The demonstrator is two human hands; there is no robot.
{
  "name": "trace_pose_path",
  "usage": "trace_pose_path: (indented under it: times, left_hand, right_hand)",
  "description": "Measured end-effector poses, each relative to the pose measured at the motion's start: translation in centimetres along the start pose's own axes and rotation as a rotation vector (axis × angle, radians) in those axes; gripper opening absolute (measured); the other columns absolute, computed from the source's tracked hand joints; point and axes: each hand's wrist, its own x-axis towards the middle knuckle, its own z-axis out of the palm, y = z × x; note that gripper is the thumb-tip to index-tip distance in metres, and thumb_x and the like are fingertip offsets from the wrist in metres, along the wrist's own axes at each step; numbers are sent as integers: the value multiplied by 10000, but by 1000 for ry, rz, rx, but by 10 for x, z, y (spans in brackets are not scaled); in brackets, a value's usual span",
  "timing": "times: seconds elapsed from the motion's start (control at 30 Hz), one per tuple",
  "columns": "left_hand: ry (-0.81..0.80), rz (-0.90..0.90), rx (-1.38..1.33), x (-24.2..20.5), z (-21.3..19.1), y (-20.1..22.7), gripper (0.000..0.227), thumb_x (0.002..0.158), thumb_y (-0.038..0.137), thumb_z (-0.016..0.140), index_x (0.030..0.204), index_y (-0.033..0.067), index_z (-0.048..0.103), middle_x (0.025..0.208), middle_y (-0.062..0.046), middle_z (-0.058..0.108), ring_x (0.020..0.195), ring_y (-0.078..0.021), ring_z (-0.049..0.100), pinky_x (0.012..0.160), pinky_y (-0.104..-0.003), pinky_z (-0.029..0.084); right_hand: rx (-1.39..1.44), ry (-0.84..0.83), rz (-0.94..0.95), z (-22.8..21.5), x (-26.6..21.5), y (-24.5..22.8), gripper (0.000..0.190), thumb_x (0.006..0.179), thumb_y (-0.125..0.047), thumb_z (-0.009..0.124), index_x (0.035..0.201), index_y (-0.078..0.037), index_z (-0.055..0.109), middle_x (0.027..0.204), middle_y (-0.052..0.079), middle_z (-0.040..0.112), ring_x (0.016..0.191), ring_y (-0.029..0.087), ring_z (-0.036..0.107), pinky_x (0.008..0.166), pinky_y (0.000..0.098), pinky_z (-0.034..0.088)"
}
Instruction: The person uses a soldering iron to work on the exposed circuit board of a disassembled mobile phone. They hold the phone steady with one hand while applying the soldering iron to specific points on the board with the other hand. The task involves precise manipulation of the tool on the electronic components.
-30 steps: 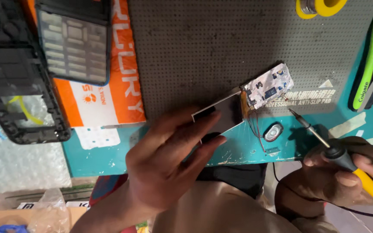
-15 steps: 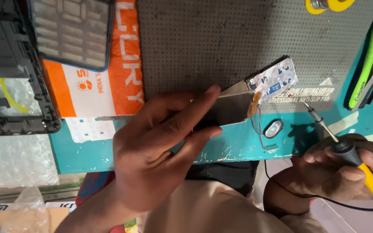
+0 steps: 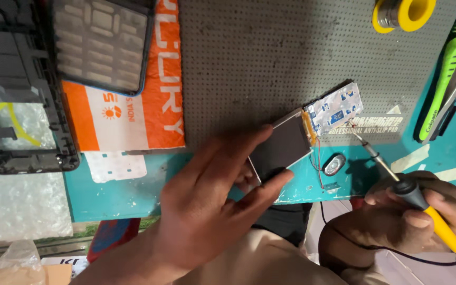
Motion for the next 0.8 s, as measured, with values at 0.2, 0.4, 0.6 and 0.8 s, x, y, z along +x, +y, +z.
trace_pose_path:
  times: [0.2,0.4,0.6,0.8]
  left_hand:
    - [-26,72,93,3,0,-4,489,895,148,874,1284,7,614,1090,-64,658,711,-98,610,634,-236,547]
    - [-29,26,163,2,3,-6,499,936,216,873,1337,50,628,1139,-44,655,739,-81,618,669,-237,566]
    - [-62,-12,123,2,0,-7,529,929,257,880,1356,72,629,1113,-32,654,727,-90,603,660,-243,567]
    - [-47,-41,109,3,4,-7,533,913,244,889,1343,62,631,1079,-28,659,715,-84,605,627,-243,562]
  right_hand:
    - [51,-95,18,11,11,-14,511,1095,-429,720,1202,7,476,940,199,550,579,271,541,489,346,523]
    - [23,-86,-83,24,23,-4,442,1044,-393,718,1131,-5,526,714,166,557,484,274,562,494,359,471]
    - [-41,-103,-134,30,24,-4,440,1066,-411,693,1108,-5,528,637,149,535,493,278,580,511,349,476]
    - [-31,-121,-122,39,29,-10,445,1060,-411,682,1093,1,519,623,153,533,463,266,561,472,339,467]
